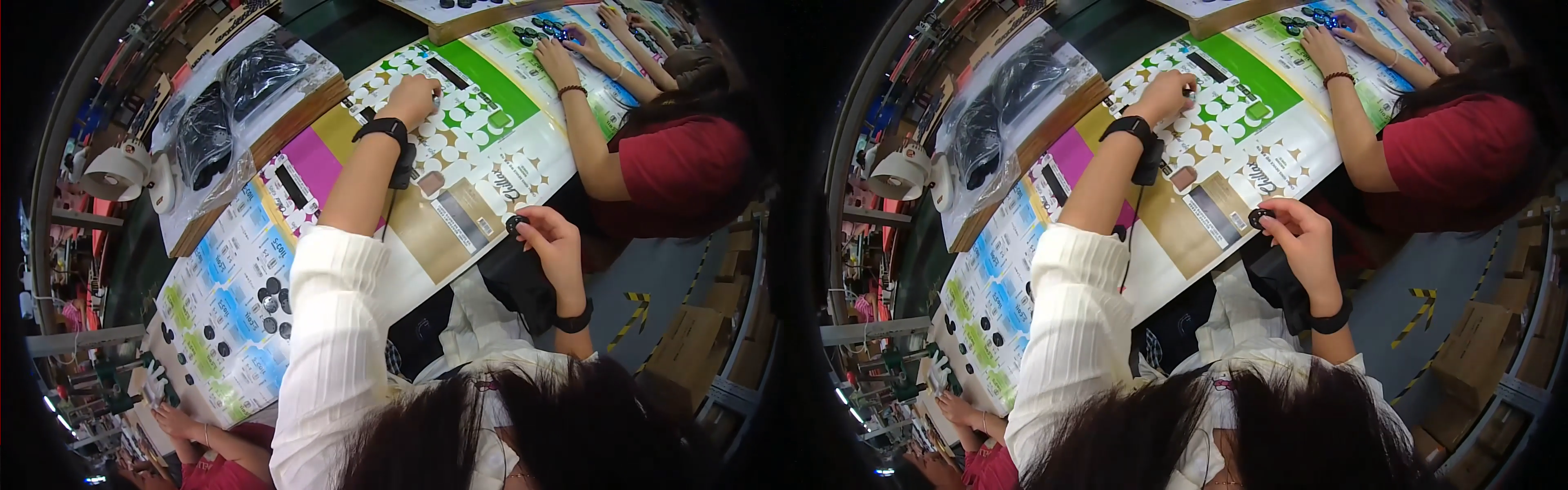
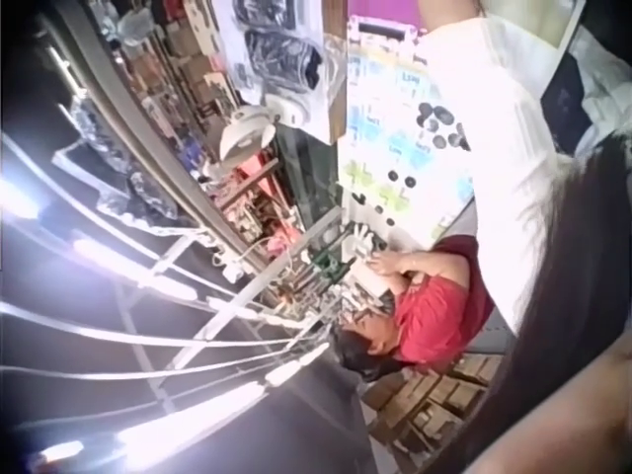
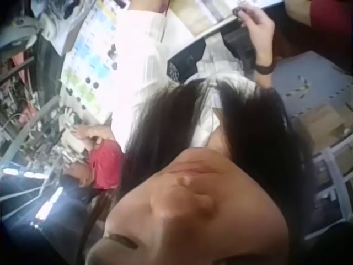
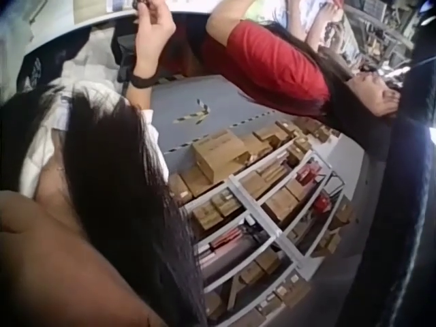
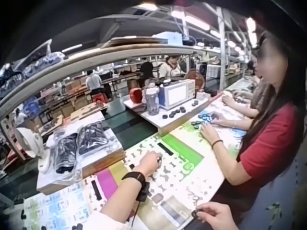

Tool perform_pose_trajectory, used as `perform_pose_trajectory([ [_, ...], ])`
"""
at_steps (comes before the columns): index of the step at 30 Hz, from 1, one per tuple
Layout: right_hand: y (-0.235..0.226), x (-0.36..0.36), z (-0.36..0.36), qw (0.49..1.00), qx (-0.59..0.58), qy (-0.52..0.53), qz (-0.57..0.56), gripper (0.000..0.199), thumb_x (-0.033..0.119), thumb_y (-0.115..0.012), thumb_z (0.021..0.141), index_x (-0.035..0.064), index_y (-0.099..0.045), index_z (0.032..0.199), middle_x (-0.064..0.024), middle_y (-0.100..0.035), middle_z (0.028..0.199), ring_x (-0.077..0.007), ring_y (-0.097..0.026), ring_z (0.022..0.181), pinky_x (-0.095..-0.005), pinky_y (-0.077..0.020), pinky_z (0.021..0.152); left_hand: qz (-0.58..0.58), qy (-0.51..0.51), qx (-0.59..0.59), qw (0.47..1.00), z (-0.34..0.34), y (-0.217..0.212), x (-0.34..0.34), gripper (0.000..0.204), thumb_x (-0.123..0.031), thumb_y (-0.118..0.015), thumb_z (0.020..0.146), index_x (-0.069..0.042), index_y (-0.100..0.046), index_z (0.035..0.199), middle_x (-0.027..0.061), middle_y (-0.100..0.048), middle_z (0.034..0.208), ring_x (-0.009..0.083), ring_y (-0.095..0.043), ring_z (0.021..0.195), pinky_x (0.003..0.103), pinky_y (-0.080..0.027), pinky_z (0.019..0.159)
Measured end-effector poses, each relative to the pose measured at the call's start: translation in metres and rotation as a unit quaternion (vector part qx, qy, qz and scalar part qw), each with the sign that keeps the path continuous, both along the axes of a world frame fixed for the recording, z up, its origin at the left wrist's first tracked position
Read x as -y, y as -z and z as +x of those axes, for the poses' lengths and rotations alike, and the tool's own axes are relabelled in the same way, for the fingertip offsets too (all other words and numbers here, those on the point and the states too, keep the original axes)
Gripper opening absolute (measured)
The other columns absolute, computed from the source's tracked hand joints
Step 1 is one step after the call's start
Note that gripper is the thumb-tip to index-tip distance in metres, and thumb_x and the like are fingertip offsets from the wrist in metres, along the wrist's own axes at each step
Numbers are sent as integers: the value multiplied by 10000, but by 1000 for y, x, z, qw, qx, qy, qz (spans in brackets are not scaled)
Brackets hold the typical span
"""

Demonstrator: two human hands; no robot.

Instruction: Assembling small black circular components at a factory assembly station.

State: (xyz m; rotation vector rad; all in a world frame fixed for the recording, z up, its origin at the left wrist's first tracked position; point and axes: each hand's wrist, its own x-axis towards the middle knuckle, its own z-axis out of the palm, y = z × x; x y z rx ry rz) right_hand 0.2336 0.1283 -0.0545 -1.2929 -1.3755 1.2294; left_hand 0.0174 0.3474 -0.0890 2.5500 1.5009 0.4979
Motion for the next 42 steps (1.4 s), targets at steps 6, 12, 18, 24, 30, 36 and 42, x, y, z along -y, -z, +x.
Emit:
perform_pose_trajectory([
  [6,-9,-15,-21,992,-116,-42,25,261,-45,-514,738,-14,-499,997,-48,-542,764,-84,-527,621,-170,-408,529,19,-57,-86,995,-17,-28,48,207,-28,-434,695,-41,-530,878,168,-560,732,328,-542,716,404,-432,635],
  [12,-39,-22,-64,967,-100,-148,181,259,-59,-533,722,-36,-517,979,-55,-499,782,-88,-520,645,-167,-391,523,20,-125,138,982,-53,-75,186,229,5,-505,691,-29,-505,918,154,-557,779,286,-550,677,341,-432,581],
  [18,-50,-7,-100,945,-141,-240,174,259,-56,-539,721,-33,-528,979,-37,-481,756,-82,-510,636,-166,-391,502,-123,-258,540,792,-29,-98,281,223,14,-508,751,16,-472,971,84,-551,842,109,-536,639,203,-419,521],
  [24,-44,14,-121,945,-186,-218,160,293,-26,-586,675,45,-579,959,-13,-494,674,-62,-502,573,-181,-388,446,-35,-241,684,688,-8,-88,303,273,4,-524,759,57,-443,1014,86,-549,824,87,-516,586,175,-411,501],
  [30,-39,16,-117,907,20,-236,349,337,-14,-613,634,39,-576,965,-41,-494,698,-96,-502,567,-190,-400,457,-16,-250,657,711,-11,-81,315,242,24,-515,757,59,-467,992,82,-543,803,78,-504,589,164,-407,502],
  [36,-39,10,-113,847,69,-275,450,430,2,-666,553,20,-573,972,-73,-490,772,-120,-478,602,-201,-405,495,-75,-252,671,693,-19,-86,319,228,25,-500,764,65,-482,988,74,-537,758,91,-505,586,175,-414,499],
  [42,-46,7,-112,837,60,-247,484,427,23,-683,529,12,-583,944,-60,-479,809,-119,-468,656,-204,-395,523,-153,-165,715,662,-34,-95,329,314,-87,-487,798,67,-433,1065,149,-541,892,190,-562,731,243,-464,617],
])
